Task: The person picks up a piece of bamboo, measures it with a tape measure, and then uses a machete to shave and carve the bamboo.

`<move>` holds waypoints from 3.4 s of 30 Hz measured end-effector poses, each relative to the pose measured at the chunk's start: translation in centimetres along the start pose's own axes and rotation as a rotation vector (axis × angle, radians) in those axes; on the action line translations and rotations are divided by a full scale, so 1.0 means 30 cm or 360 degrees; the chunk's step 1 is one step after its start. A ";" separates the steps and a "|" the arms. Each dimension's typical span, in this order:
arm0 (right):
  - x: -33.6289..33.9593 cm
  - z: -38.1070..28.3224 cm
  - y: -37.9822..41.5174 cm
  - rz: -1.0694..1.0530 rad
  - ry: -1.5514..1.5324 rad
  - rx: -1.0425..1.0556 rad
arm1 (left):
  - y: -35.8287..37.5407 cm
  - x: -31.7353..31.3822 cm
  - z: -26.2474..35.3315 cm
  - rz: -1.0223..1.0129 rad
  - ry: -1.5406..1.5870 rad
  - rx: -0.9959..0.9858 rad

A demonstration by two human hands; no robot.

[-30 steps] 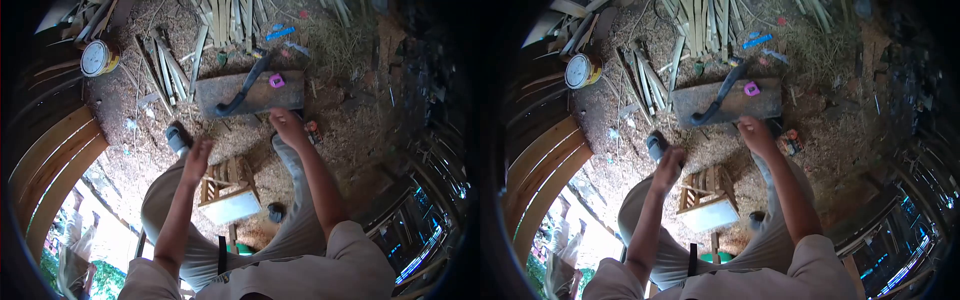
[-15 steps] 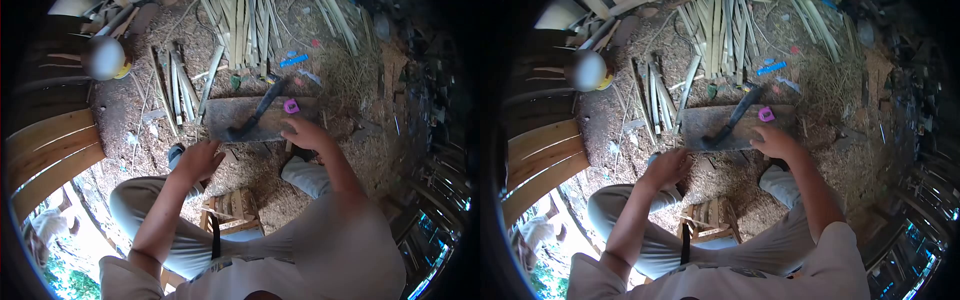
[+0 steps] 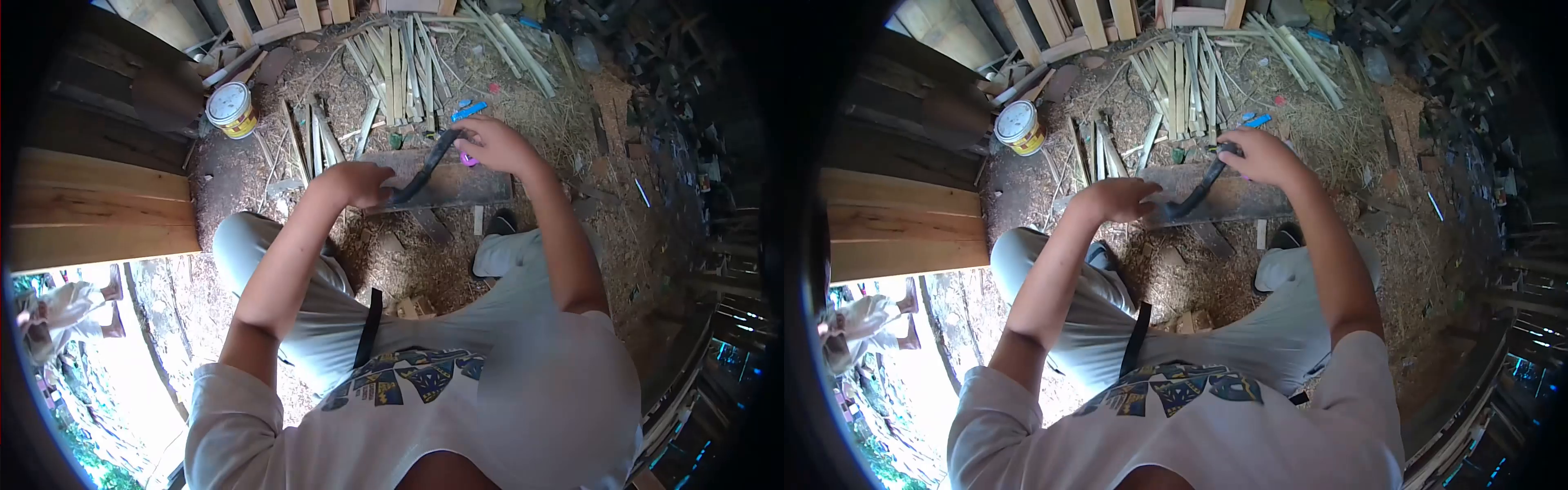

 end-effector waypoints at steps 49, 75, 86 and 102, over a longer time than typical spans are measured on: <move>-1.123 0.347 0.072 0.0654 -0.1805 -0.1954 | -0.029 0.437 -0.401 0.1538 0.1949 -0.0179; -0.414 0.041 0.157 0.0823 -0.3130 -0.0397 | -0.072 0.432 -0.187 0.1406 0.1690 -0.0461; -0.508 -0.112 0.044 0.0656 -0.3102 -0.0130 | -0.125 0.394 -0.080 0.1295 0.2260 -0.0818; -0.282 -0.146 0.056 0.0980 -0.1709 -0.0419 | -0.094 0.311 -0.030 0.1370 0.1458 -0.0978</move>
Point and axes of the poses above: each hand's wrist, its own y-axis away from the middle knuckle, its own x-axis out of the back of the hand, z = x × y, the point moved 6 cm from there along -y, towards the middle knuckle, and after that the axes turned 9 degrees about -x, right-handed, at the moved point
